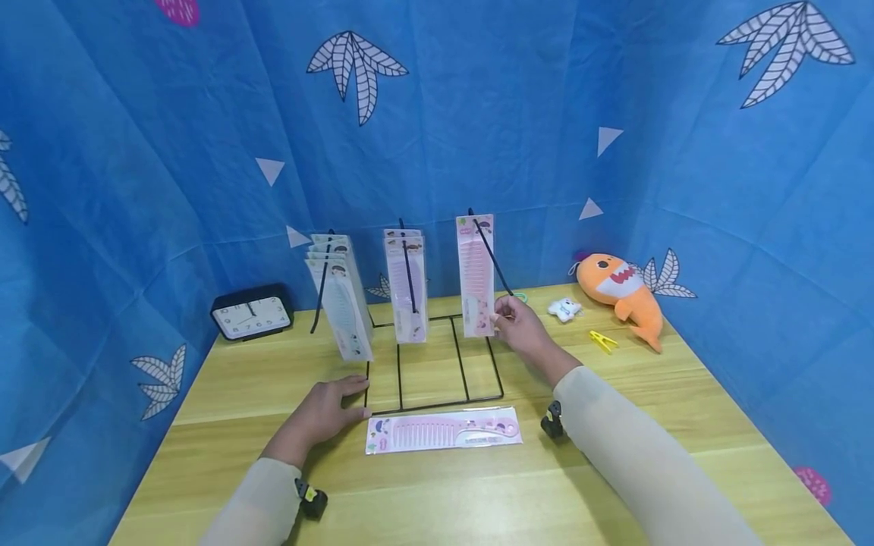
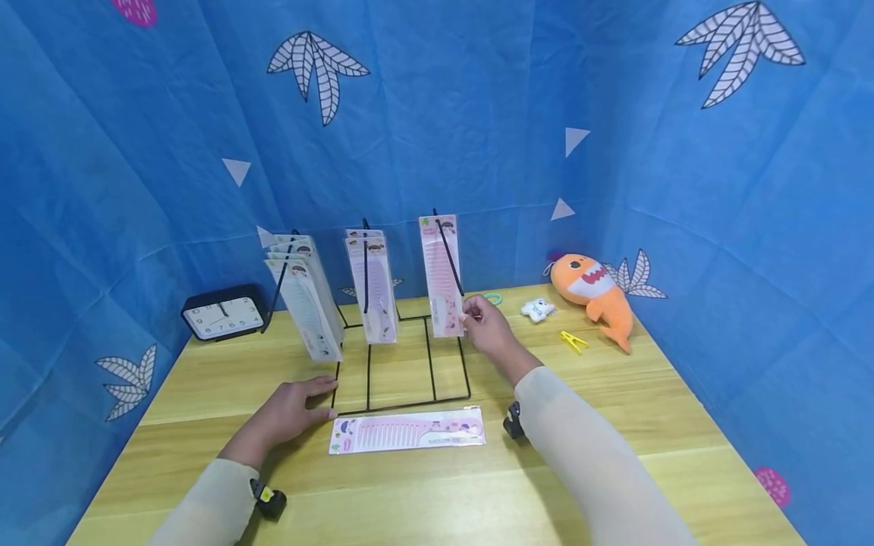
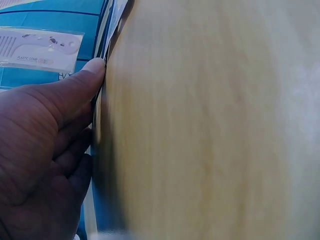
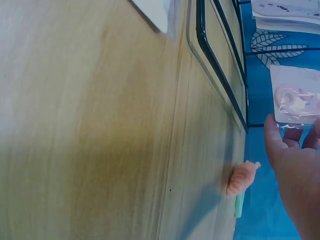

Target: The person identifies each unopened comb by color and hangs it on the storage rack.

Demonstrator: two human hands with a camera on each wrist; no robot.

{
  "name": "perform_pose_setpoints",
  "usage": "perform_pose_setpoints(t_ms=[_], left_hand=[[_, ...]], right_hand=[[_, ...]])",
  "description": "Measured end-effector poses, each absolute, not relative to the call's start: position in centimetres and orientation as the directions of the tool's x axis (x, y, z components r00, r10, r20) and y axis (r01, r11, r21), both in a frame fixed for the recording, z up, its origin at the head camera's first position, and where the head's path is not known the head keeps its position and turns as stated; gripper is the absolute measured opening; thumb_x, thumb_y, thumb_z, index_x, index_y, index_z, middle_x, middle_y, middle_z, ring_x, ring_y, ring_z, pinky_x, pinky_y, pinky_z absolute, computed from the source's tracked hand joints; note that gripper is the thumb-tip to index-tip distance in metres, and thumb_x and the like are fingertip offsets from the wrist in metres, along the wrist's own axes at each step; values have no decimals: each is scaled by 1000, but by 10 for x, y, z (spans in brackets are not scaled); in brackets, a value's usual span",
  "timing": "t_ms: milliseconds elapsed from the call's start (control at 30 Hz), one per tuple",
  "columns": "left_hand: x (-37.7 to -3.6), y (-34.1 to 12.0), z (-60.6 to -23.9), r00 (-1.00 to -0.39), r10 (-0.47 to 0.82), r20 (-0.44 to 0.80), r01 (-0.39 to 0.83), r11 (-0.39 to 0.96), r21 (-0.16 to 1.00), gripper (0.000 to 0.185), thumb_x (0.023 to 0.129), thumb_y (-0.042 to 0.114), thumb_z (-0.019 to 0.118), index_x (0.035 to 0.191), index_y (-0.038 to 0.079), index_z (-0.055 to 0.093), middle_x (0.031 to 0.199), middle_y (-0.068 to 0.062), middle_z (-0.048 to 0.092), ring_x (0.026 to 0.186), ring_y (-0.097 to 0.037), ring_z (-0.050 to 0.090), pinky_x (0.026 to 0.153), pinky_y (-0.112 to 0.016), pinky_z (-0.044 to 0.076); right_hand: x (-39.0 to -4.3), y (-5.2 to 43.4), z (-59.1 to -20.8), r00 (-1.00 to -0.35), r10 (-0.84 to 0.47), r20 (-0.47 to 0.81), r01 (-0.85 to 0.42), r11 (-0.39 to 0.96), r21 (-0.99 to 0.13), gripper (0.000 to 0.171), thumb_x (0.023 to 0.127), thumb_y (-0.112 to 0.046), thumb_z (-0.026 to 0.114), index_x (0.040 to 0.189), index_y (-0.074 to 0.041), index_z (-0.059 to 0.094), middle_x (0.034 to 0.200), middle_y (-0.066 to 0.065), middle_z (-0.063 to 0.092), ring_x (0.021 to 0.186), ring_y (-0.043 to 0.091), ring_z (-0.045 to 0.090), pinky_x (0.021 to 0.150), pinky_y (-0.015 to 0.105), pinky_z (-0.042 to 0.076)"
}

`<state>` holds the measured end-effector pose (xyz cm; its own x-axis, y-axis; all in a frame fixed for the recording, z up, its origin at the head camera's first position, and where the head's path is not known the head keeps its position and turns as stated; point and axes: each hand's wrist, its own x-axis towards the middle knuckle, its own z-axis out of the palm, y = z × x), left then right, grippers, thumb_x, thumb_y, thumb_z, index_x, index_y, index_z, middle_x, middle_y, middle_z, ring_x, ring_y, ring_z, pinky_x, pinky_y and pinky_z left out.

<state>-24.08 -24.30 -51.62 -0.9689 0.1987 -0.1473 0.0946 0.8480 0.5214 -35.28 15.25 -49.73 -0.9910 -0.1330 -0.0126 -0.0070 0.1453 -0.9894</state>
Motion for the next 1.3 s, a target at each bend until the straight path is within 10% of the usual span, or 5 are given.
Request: perform_pose_setpoints(t_ms=[1300], left_hand=[[-243, -245, -517, -966, 208, -151, 102, 850, 516, 60, 100, 33, 82, 155, 18, 64, 169, -9, 51, 160, -40, 41, 132, -62, 35]], right_hand=[[-344, 163, -492, -980, -195, 46, -117, 375, -919, 42, 115, -12, 53, 156, -4, 46, 149, 25, 57, 141, 44, 56, 115, 55, 53]])
